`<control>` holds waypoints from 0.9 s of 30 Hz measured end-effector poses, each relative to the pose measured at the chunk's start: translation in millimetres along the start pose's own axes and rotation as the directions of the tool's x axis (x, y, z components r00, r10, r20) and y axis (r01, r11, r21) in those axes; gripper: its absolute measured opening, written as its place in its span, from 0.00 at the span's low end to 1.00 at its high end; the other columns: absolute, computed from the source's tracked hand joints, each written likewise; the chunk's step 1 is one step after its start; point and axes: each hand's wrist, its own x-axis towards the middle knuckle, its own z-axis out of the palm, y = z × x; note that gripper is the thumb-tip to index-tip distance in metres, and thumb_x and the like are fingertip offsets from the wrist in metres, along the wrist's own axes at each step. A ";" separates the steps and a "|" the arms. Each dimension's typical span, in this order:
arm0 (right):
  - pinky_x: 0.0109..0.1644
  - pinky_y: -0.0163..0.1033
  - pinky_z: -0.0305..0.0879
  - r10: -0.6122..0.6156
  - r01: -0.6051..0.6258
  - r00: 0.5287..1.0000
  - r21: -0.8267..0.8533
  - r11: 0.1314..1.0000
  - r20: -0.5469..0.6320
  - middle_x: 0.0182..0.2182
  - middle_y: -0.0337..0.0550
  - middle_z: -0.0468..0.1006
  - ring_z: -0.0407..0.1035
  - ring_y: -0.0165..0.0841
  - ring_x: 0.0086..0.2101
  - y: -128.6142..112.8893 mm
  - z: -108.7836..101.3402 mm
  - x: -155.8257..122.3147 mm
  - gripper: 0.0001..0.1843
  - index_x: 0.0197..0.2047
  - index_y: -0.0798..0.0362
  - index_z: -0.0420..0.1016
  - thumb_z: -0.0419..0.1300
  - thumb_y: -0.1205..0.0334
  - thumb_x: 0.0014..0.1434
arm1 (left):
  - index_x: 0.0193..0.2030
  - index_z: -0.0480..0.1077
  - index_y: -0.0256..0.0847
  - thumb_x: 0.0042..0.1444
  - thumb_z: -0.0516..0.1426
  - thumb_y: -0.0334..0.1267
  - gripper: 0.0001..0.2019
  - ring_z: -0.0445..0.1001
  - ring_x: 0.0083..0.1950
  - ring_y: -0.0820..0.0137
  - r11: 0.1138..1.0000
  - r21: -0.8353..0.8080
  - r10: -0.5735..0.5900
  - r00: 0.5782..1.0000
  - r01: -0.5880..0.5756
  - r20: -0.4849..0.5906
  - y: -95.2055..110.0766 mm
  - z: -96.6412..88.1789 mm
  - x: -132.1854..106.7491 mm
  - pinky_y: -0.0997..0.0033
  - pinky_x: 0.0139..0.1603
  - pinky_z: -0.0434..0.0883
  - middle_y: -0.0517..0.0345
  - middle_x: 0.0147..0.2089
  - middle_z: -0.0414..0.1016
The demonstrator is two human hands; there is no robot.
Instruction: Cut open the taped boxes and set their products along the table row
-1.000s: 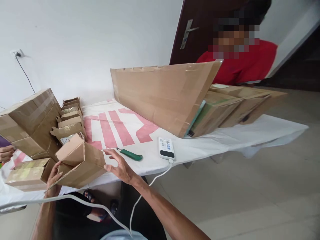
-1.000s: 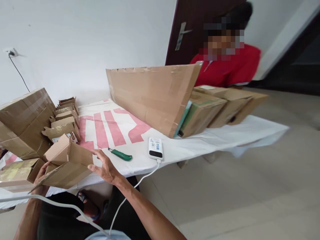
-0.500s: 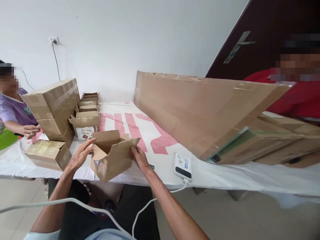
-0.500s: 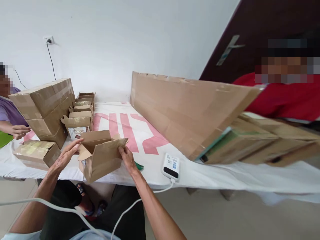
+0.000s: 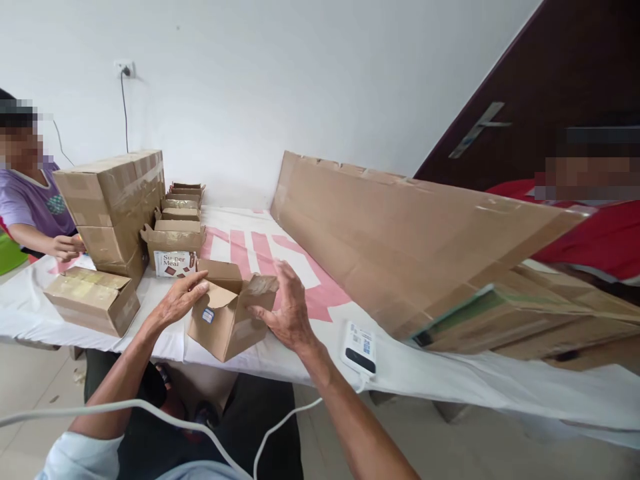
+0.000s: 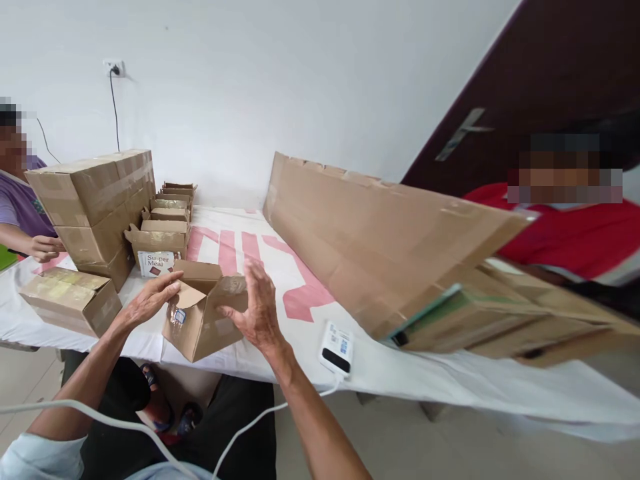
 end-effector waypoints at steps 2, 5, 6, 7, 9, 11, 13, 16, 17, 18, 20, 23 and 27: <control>0.69 0.63 0.62 -0.009 0.002 0.991 0.051 0.999 0.135 0.61 0.56 0.78 0.68 0.58 0.64 -12.7 -9.7 12.2 0.41 0.66 0.47 0.73 0.72 0.34 0.56 | 0.67 0.76 0.40 0.63 0.60 0.64 0.35 0.73 0.69 0.45 1.000 0.006 0.009 1.000 -0.009 0.015 5.5 3.1 1.6 0.48 0.71 0.69 0.43 0.68 0.77; 0.53 0.52 0.73 0.073 -0.118 0.964 0.163 0.979 0.256 0.44 0.48 0.83 0.77 0.49 0.46 -22.0 -15.4 20.9 0.29 0.50 0.48 0.78 0.74 0.37 0.54 | 0.72 0.70 0.38 0.66 0.57 0.63 0.37 0.76 0.65 0.48 0.998 -0.042 0.036 0.999 -0.035 0.021 9.7 6.9 -2.0 0.50 0.68 0.72 0.43 0.65 0.79; 0.49 0.48 0.73 0.111 -0.167 0.957 0.196 0.966 0.268 0.40 0.45 0.83 0.77 0.46 0.42 -22.5 -16.1 21.0 0.27 0.46 0.48 0.78 0.74 0.37 0.53 | 0.72 0.68 0.39 0.67 0.56 0.62 0.36 0.77 0.64 0.50 0.995 -0.081 0.053 0.999 -0.053 0.007 9.0 8.1 -5.3 0.51 0.67 0.72 0.43 0.63 0.80; 0.46 0.46 0.72 0.147 -0.212 0.951 0.227 0.950 0.273 0.38 0.43 0.82 0.76 0.43 0.40 -22.2 -16.7 20.1 0.26 0.43 0.49 0.77 0.74 0.38 0.52 | 0.72 0.68 0.39 0.67 0.56 0.61 0.35 0.78 0.63 0.51 0.990 -0.122 0.072 0.997 -0.074 -0.015 7.3 9.4 -9.8 0.52 0.66 0.73 0.43 0.62 0.81; 0.43 0.42 0.71 0.201 -0.280 0.939 0.285 0.917 0.278 0.35 0.40 0.81 0.74 0.40 0.37 -19.7 -18.5 16.5 0.26 0.39 0.49 0.75 0.75 0.39 0.51 | 0.69 0.69 0.41 0.67 0.58 0.58 0.30 0.78 0.62 0.53 0.980 -0.164 0.102 0.992 -0.113 -0.074 1.8 13.3 -21.5 0.52 0.64 0.75 0.43 0.62 0.80; 0.41 0.40 0.69 0.238 -0.328 0.928 0.330 0.885 0.286 0.34 0.39 0.80 0.72 0.39 0.36 -16.9 -21.4 12.3 0.26 0.38 0.49 0.74 0.76 0.40 0.49 | 0.62 0.73 0.43 0.66 0.61 0.54 0.24 0.78 0.61 0.54 0.982 -0.125 0.124 0.982 -0.143 -0.145 -4.0 19.2 -34.5 0.53 0.61 0.76 0.44 0.62 0.79; 0.40 0.39 0.68 0.261 -0.356 0.922 0.356 0.864 0.287 0.33 0.38 0.80 0.72 0.38 0.35 -15.5 -24.7 8.8 0.26 0.37 0.49 0.73 0.77 0.41 0.47 | 0.57 0.75 0.44 0.63 0.64 0.50 0.19 0.78 0.60 0.55 0.985 -0.048 0.156 0.967 -0.169 -0.203 -7.5 26.7 -45.7 0.54 0.59 0.76 0.46 0.61 0.78; 0.40 0.39 0.69 0.265 -0.357 0.923 0.358 0.863 0.279 0.34 0.38 0.79 0.71 0.37 0.35 -17.5 -28.9 4.4 0.26 0.37 0.49 0.72 0.77 0.41 0.47 | 0.51 0.77 0.43 0.59 0.68 0.48 0.17 0.77 0.58 0.55 0.977 0.029 0.214 0.948 -0.213 -0.237 -6.7 37.5 -54.4 0.55 0.57 0.75 0.46 0.57 0.80; 0.41 0.39 0.69 0.263 -0.354 0.923 0.354 0.866 0.280 0.34 0.38 0.79 0.71 0.37 0.35 -19.0 -29.9 2.9 0.26 0.37 0.49 0.72 0.77 0.41 0.48 | 0.50 0.78 0.43 0.59 0.69 0.48 0.17 0.78 0.57 0.55 0.974 0.046 0.227 0.944 -0.223 -0.241 -5.5 40.4 -55.2 0.55 0.56 0.75 0.46 0.55 0.80; 0.40 0.39 0.69 0.261 -0.353 0.922 0.348 0.868 0.285 0.34 0.38 0.79 0.71 0.37 0.35 -20.5 -30.8 1.3 0.27 0.38 0.49 0.72 0.77 0.41 0.48 | 0.49 0.79 0.42 0.59 0.69 0.49 0.17 0.78 0.55 0.55 0.971 0.060 0.237 0.939 -0.230 -0.247 -4.2 42.8 -55.2 0.55 0.55 0.75 0.46 0.54 0.80; 0.40 0.38 0.70 0.251 -0.353 0.918 0.342 0.871 0.307 0.33 0.37 0.79 0.72 0.37 0.35 -22.9 -32.6 -2.1 0.27 0.39 0.48 0.72 0.77 0.41 0.48 | 0.49 0.81 0.43 0.59 0.70 0.50 0.17 0.78 0.54 0.55 0.968 0.081 0.251 0.932 -0.238 -0.261 -2.4 46.5 -54.2 0.56 0.55 0.74 0.46 0.52 0.81; 0.42 0.39 0.71 0.218 -0.323 0.922 0.327 0.888 0.320 0.35 0.38 0.80 0.73 0.38 0.37 -23.2 -34.7 -7.2 0.28 0.41 0.48 0.72 0.76 0.39 0.50 | 0.50 0.83 0.44 0.59 0.70 0.49 0.16 0.79 0.54 0.56 0.961 0.091 0.278 0.920 -0.263 -0.275 -3.0 50.1 -52.8 0.57 0.55 0.74 0.47 0.51 0.81; 0.49 0.43 0.73 0.175 -0.255 0.938 0.252 0.934 0.299 0.44 0.43 0.81 0.75 0.42 0.44 -20.0 -31.7 -14.3 0.34 0.49 0.48 0.73 0.77 0.35 0.49 | 0.49 0.85 0.46 0.60 0.70 0.47 0.13 0.79 0.51 0.58 0.957 0.079 0.290 0.909 -0.280 -0.299 -7.8 52.4 -53.1 0.59 0.53 0.75 0.49 0.48 0.81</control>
